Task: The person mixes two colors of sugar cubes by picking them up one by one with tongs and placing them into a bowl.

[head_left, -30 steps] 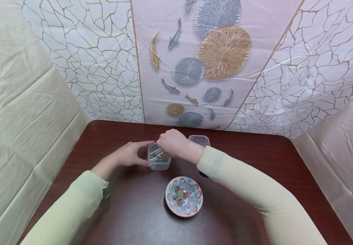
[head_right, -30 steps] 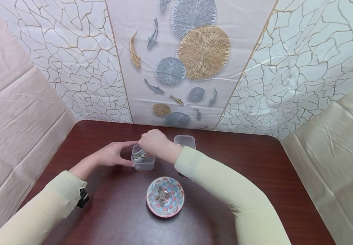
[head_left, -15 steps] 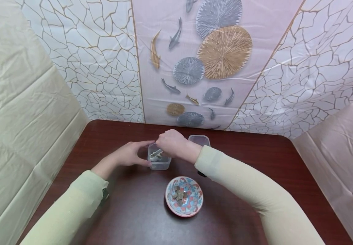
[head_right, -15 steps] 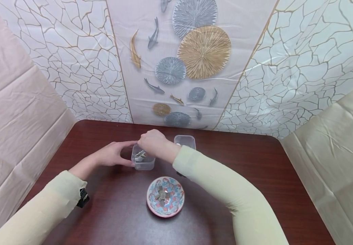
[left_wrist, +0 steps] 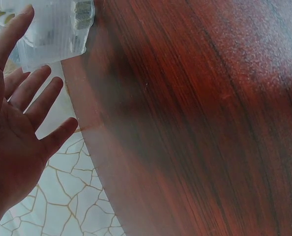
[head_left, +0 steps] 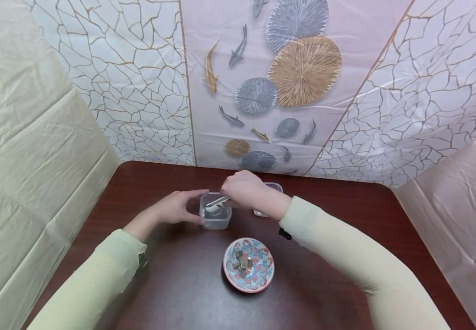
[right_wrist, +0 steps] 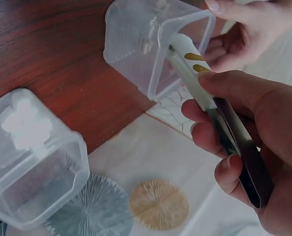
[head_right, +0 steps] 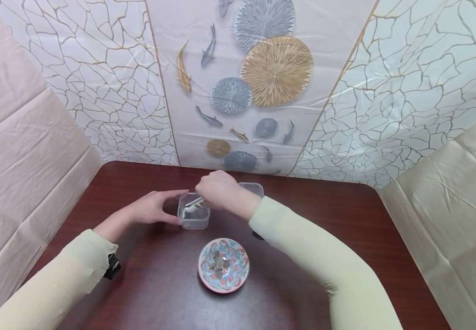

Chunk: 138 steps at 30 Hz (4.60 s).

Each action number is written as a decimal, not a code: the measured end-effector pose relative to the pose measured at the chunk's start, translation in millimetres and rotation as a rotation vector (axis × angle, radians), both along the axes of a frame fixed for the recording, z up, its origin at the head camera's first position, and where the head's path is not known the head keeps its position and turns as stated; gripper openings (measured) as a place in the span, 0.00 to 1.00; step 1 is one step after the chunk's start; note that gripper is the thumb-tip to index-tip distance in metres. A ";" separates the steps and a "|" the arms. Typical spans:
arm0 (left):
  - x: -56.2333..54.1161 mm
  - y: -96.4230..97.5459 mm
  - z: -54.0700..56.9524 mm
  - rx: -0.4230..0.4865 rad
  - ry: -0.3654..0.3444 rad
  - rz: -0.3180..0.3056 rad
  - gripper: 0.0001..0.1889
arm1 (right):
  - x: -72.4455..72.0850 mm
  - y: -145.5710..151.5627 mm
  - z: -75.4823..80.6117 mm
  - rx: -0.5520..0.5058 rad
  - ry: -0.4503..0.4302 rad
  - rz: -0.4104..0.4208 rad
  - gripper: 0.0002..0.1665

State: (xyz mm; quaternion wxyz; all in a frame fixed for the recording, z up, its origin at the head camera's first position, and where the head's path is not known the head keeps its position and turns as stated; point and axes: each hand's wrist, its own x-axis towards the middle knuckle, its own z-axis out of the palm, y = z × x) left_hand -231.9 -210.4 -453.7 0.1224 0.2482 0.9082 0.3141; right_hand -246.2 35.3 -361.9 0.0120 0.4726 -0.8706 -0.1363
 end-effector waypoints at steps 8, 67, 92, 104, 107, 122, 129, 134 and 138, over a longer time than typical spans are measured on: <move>-0.3 0.5 -1.2 -0.012 0.006 0.002 0.50 | 7.5 32.1 18.4 -0.100 -0.039 0.035 0.03; 1.3 1.5 0.9 0.004 -0.001 0.005 0.50 | 50.2 91.9 24.0 -0.327 0.074 0.148 0.11; 0.6 4.1 -0.6 0.008 0.014 -0.009 0.49 | 3.3 3.2 -14.2 -0.009 0.205 0.077 0.09; 1.1 2.1 0.8 0.013 0.003 -0.007 0.48 | -1.5 -12.7 -21.1 0.057 0.204 0.048 0.08; 0.4 1.3 -0.5 0.011 0.006 -0.009 0.48 | 0.1 -13.1 -19.8 0.075 0.190 0.043 0.10; -0.8 1.6 1.4 0.005 -0.004 0.001 0.49 | 1.3 -7.0 -15.2 0.033 0.138 0.024 0.14; -1.3 1.1 0.5 -0.004 -0.007 0.007 0.49 | -1.7 -8.3 -14.8 0.014 0.122 0.015 0.13; -1.3 0.8 -0.7 0.003 -0.005 0.005 0.49 | -1.8 -12.0 -15.5 0.035 0.111 -0.005 0.13; -0.6 0.7 -1.0 0.001 0.020 -0.003 0.48 | -3.0 -17.2 -18.4 0.067 0.105 -0.035 0.14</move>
